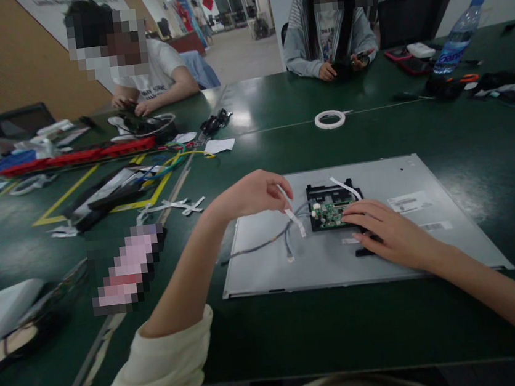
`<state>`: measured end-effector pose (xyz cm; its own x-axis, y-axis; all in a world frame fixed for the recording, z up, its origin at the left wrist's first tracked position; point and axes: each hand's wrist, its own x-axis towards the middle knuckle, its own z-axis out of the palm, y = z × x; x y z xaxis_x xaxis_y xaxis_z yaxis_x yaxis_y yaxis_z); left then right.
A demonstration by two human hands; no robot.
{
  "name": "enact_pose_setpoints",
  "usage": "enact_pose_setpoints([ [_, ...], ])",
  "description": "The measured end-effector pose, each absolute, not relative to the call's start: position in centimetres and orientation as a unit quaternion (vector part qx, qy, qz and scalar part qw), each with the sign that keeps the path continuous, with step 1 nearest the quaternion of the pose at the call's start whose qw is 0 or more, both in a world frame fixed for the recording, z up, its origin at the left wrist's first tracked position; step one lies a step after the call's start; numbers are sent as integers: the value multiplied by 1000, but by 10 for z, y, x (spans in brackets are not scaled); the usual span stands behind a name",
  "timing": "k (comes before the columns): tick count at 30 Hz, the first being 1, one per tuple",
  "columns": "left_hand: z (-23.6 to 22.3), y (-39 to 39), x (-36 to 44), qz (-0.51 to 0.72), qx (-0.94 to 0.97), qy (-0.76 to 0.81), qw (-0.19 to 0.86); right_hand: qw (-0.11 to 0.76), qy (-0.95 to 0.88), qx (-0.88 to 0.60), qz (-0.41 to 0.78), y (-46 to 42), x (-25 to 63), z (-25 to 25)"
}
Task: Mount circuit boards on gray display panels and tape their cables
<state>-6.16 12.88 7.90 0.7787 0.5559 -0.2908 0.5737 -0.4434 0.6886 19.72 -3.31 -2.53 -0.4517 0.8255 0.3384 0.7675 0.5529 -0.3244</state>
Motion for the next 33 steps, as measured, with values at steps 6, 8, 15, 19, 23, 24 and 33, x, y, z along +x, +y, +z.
enact_pose_setpoints([
  [6, 100, 113, -62, 24, 863, 299, 407, 245, -847, -469, 50, -33, 197, -24],
  [8, 107, 104, -58, 59, 878, 269, 392, 262, -839, -476, 41, -34, 196, -21],
  [15, 114, 58, -31, 213, 919, 169, 286, 382, -795, -471, 32, -49, 192, -7],
  [19, 105, 48, -21, 207, 933, 151, 255, 419, -784, -457, 46, -55, 189, -2],
  [23, 91, 46, -14, 226, 931, 150, 245, 427, -766, -481, 13, -55, 185, -2],
  [24, 89, 45, -12, 230, 931, 147, 243, 433, -763, -480, 4, -54, 184, -3],
  [33, 82, 40, -8, 283, 914, 170, 237, 434, -748, -501, 10, -52, 185, -4],
])
